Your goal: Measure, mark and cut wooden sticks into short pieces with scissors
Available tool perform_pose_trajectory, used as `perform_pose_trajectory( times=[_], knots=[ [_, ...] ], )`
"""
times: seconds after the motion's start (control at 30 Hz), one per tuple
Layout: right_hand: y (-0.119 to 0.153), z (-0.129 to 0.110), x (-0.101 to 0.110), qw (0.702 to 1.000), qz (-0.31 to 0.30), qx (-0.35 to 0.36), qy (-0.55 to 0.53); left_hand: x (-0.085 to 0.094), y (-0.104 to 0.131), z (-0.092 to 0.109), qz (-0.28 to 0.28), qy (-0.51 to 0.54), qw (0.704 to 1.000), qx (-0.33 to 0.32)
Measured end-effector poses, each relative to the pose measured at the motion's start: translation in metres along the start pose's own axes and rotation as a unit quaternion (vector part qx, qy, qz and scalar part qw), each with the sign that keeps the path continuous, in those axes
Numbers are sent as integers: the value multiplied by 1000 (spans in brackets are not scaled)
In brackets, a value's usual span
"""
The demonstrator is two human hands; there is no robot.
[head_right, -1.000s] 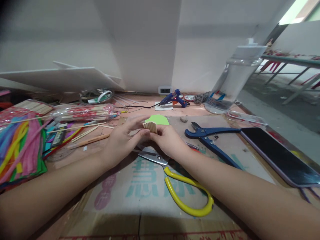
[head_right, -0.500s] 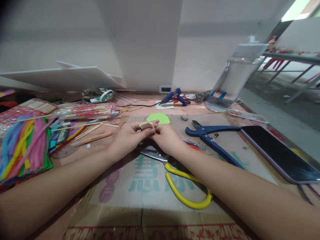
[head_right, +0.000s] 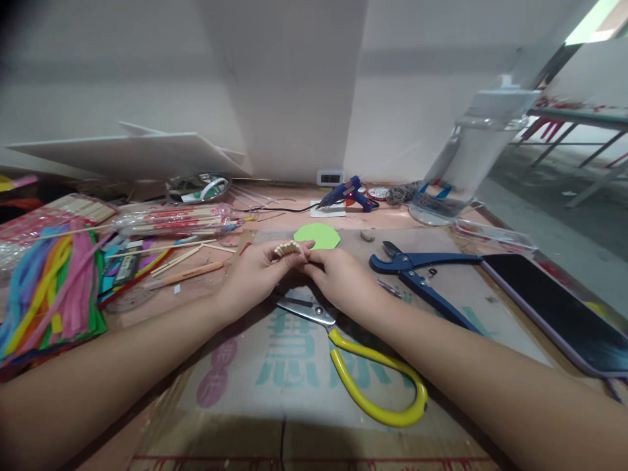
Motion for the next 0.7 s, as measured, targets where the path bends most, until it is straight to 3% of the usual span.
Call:
perform_pose_trajectory(
  times=[0.27,0.7],
  knots=[
    [-9,9,-7,989,20,7,-143,-5,-8,-13,-54,56,997,29],
    [-13,12,-10,987,4,12,-161,-9,-9,-7,-100,158,982,-8]
  ],
)
Point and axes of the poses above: each hand's wrist, its own y-axis away from the middle knuckle, its own x-axis out of the back of the hand, z = x × y, the point moved 4 cm from there along -y, towards the middle knuckle, and after that the axes turned 3 degrees about -y, right-handed, at the moved point
